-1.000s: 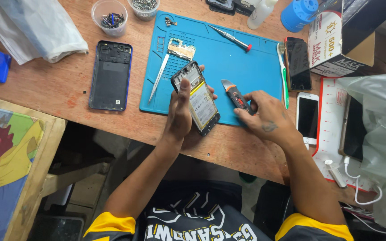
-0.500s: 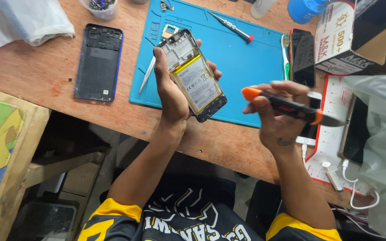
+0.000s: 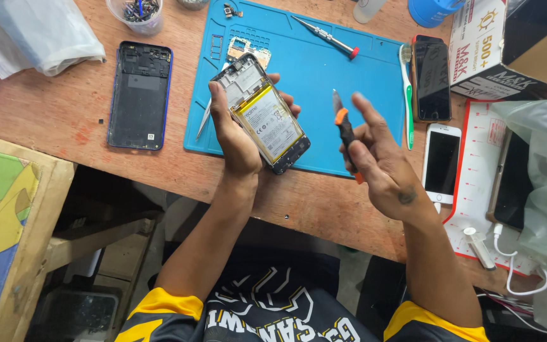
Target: The person disassembles a smartphone by removing the motherboard and battery. They use a prying tool to lift the battery and a screwdriver to remove screws from the phone's frame. The components are placed on a blue anti-static mat.
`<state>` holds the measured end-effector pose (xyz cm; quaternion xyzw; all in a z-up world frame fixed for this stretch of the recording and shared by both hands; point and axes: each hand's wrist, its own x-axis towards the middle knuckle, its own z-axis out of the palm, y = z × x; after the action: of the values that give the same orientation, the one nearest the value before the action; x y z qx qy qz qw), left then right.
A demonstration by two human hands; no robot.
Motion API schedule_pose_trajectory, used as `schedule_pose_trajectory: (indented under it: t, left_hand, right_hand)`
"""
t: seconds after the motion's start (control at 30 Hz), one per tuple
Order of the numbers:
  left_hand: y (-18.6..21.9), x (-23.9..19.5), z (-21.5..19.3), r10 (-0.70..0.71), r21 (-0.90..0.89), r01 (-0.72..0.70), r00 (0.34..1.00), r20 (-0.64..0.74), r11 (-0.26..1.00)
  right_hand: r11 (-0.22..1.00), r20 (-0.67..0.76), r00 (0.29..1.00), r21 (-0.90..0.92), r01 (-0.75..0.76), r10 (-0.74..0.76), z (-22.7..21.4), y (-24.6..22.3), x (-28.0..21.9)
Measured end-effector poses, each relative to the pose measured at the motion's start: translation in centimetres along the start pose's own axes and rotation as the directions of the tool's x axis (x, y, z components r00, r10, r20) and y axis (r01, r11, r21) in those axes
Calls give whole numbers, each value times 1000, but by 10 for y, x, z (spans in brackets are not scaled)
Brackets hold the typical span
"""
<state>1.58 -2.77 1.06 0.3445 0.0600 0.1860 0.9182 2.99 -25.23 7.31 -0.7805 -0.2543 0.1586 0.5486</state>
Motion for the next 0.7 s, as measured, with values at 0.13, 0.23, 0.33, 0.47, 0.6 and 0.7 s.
schedule_pose_trajectory:
  t: [0.13, 0.23, 0.33, 0.47, 0.6, 0.7]
  left_hand:
    - [-1, -1, -4, 39, 1, -39, 999, -19, 999]
    - [0, -2, -5, 43, -22, -43, 999, -5, 999]
    - [2, -1, -5, 66, 1, -66, 998, 0, 998]
    - [5, -1, -5, 46, -17, -46, 999, -2, 999]
    - [7, -3, -4, 20, 62, -21, 999, 30, 998]
    - [7, -4, -2, -35, 50, 34, 999, 23, 998]
  right_hand:
    - [967, -30, 999, 248, 48, -42, -4, 6, -1]
    - [630, -61, 977, 772, -83, 204, -11, 8, 2]
    - [402, 39, 960, 903, -152, 276, -23, 15, 1]
    - [649, -29, 999, 761, 1, 33, -25, 43, -14]
    - [708, -119, 978, 676, 206, -171, -6, 69, -18]
    - [869, -117, 992, 486, 91, -38, 0, 56, -23]
